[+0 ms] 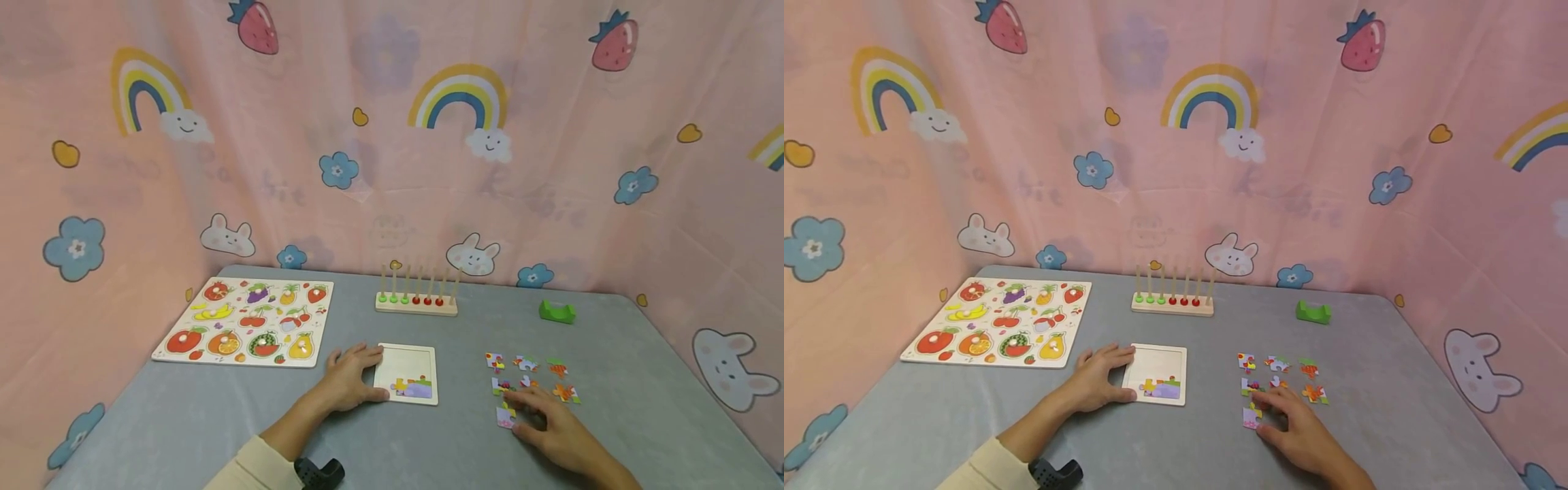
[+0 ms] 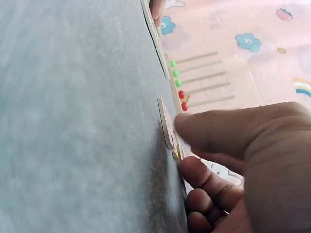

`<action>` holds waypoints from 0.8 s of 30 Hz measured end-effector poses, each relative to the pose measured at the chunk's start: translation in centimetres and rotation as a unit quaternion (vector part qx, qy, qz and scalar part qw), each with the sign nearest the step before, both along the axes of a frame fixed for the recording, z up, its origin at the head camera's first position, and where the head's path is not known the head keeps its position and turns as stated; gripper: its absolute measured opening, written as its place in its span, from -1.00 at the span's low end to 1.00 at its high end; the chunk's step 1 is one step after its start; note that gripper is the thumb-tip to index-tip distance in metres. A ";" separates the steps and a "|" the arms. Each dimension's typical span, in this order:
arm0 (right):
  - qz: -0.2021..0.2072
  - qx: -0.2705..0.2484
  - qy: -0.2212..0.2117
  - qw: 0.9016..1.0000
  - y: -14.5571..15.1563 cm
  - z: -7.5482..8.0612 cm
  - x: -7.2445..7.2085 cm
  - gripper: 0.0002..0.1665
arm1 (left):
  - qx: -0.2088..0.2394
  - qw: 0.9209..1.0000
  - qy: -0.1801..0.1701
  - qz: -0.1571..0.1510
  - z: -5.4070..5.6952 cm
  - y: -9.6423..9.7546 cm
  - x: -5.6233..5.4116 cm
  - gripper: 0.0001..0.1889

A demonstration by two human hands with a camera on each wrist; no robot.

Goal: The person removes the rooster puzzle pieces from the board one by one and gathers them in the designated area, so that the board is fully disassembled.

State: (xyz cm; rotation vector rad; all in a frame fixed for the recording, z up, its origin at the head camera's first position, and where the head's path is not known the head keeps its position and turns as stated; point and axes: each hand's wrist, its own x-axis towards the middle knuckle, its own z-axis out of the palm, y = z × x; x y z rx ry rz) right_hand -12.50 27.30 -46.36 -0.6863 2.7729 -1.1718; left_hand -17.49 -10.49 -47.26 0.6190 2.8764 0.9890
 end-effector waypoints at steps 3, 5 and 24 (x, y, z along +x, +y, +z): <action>-0.017 -0.006 -0.005 1.000 0.1 0.3 0.2 -0.44 | 0.000 1.000 0.000 -0.002 0.0 0.1 0.1 -0.25; -0.018 -0.016 0.013 1.000 0.2 0.4 0.5 -0.43 | 0.001 1.000 0.000 -0.003 0.0 0.1 0.2 -0.25; 0.041 -0.037 0.146 0.988 -2.1 5.7 1.0 -0.32 | 0.006 1.000 0.007 -0.005 -0.1 -0.1 0.1 -0.25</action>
